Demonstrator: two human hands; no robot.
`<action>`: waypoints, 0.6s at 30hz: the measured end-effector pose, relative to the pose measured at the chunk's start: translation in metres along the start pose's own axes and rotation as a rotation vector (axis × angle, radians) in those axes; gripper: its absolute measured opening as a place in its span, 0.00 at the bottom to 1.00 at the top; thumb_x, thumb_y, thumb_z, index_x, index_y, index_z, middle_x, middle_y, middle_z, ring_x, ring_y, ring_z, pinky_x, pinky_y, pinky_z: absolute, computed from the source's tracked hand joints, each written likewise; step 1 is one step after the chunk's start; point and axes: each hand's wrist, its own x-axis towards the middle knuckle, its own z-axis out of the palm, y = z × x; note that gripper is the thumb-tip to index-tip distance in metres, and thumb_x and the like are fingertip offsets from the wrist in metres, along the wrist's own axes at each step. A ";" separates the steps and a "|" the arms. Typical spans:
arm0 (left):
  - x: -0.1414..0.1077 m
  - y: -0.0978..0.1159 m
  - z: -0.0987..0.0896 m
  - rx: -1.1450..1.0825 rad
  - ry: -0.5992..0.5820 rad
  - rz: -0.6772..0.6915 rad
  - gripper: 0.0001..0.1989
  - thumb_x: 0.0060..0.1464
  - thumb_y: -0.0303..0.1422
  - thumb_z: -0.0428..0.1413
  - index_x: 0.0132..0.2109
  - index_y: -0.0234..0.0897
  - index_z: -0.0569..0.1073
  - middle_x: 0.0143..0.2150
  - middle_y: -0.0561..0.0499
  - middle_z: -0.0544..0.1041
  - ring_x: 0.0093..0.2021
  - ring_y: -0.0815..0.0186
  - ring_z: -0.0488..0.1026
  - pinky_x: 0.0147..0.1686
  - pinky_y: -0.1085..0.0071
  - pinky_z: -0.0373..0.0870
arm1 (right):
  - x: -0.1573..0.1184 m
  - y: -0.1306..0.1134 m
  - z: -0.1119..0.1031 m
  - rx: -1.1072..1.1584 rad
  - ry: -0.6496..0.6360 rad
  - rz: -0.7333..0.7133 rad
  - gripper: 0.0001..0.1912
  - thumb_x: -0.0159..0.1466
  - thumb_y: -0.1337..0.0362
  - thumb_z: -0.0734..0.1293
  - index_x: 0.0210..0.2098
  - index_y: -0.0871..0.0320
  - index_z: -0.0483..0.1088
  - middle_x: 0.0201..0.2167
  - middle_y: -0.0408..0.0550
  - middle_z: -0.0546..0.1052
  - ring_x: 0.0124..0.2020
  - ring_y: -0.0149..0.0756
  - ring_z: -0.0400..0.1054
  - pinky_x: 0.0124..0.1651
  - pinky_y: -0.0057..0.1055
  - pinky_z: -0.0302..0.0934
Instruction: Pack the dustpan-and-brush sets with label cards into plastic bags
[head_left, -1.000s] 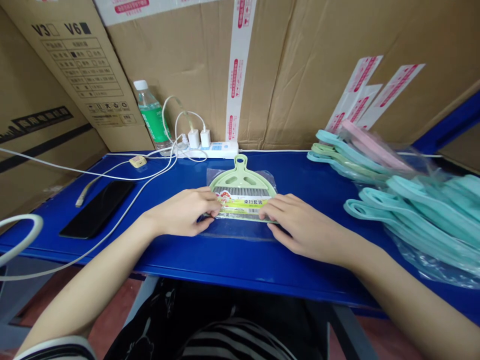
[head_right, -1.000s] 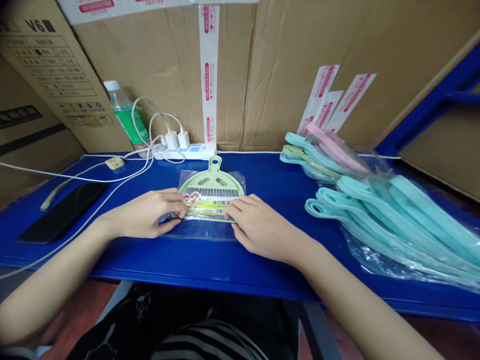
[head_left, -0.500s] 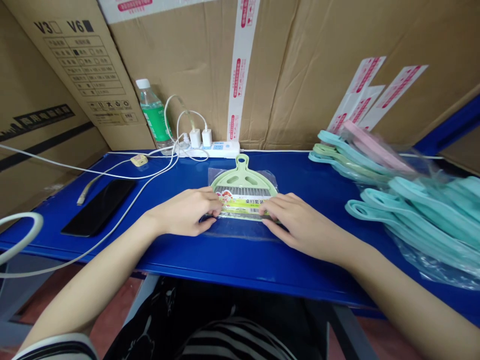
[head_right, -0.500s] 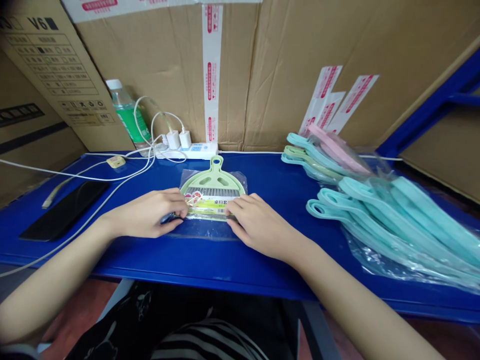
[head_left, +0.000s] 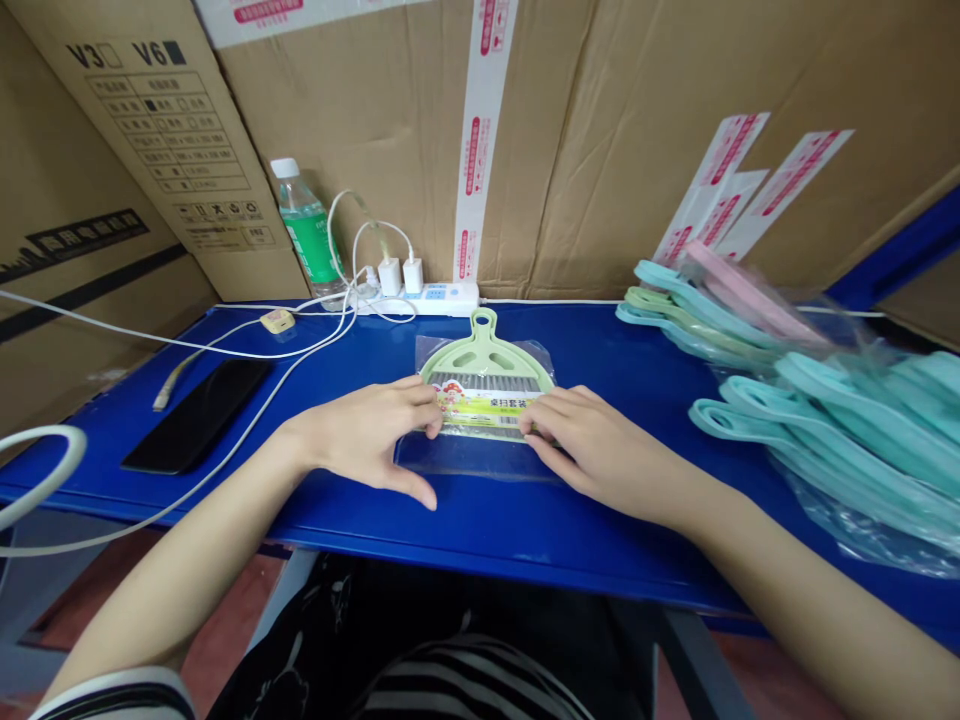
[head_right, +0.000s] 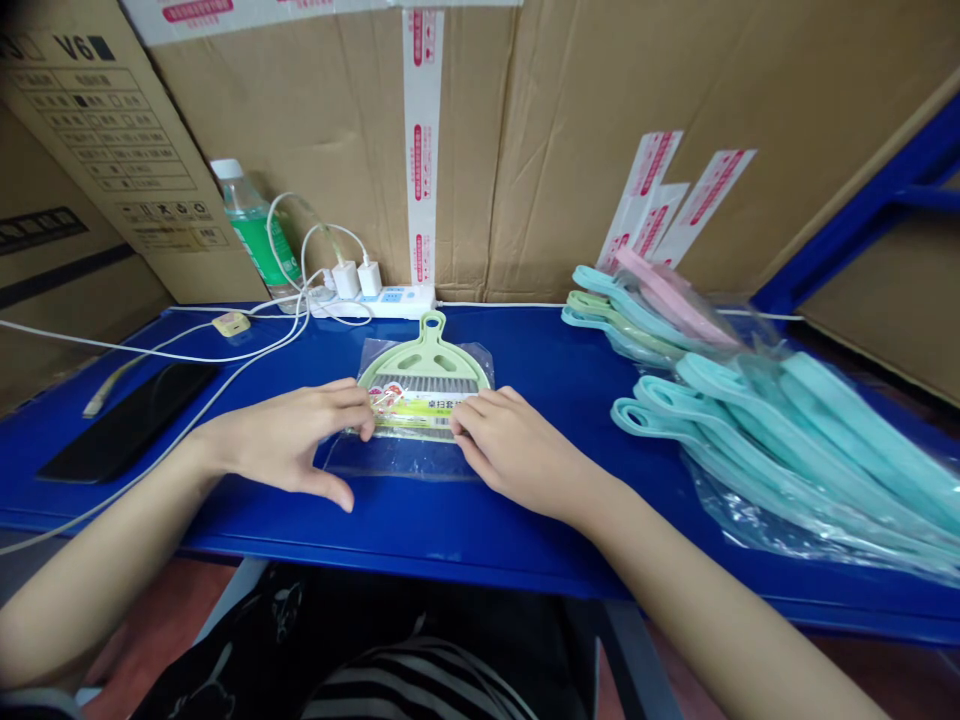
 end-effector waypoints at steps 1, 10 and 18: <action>-0.001 0.000 0.000 -0.007 -0.012 0.000 0.26 0.44 0.52 0.64 0.40 0.35 0.70 0.38 0.49 0.72 0.40 0.60 0.69 0.43 0.66 0.66 | 0.000 0.000 0.000 -0.003 0.003 0.000 0.10 0.68 0.70 0.55 0.31 0.56 0.62 0.30 0.49 0.74 0.33 0.39 0.66 0.40 0.36 0.56; -0.005 0.003 -0.002 -0.042 -0.031 -0.009 0.12 0.52 0.33 0.61 0.43 0.37 0.70 0.42 0.48 0.73 0.46 0.60 0.68 0.56 0.59 0.61 | 0.000 0.000 0.001 -0.011 0.017 -0.012 0.10 0.67 0.70 0.54 0.31 0.55 0.62 0.30 0.49 0.75 0.32 0.39 0.66 0.39 0.36 0.56; -0.007 0.003 -0.004 -0.029 -0.059 0.007 0.16 0.44 0.21 0.55 0.43 0.37 0.68 0.42 0.48 0.72 0.46 0.58 0.66 0.51 0.62 0.64 | 0.000 0.000 0.000 -0.005 0.006 -0.008 0.10 0.67 0.70 0.55 0.32 0.55 0.62 0.30 0.49 0.75 0.33 0.40 0.67 0.40 0.37 0.56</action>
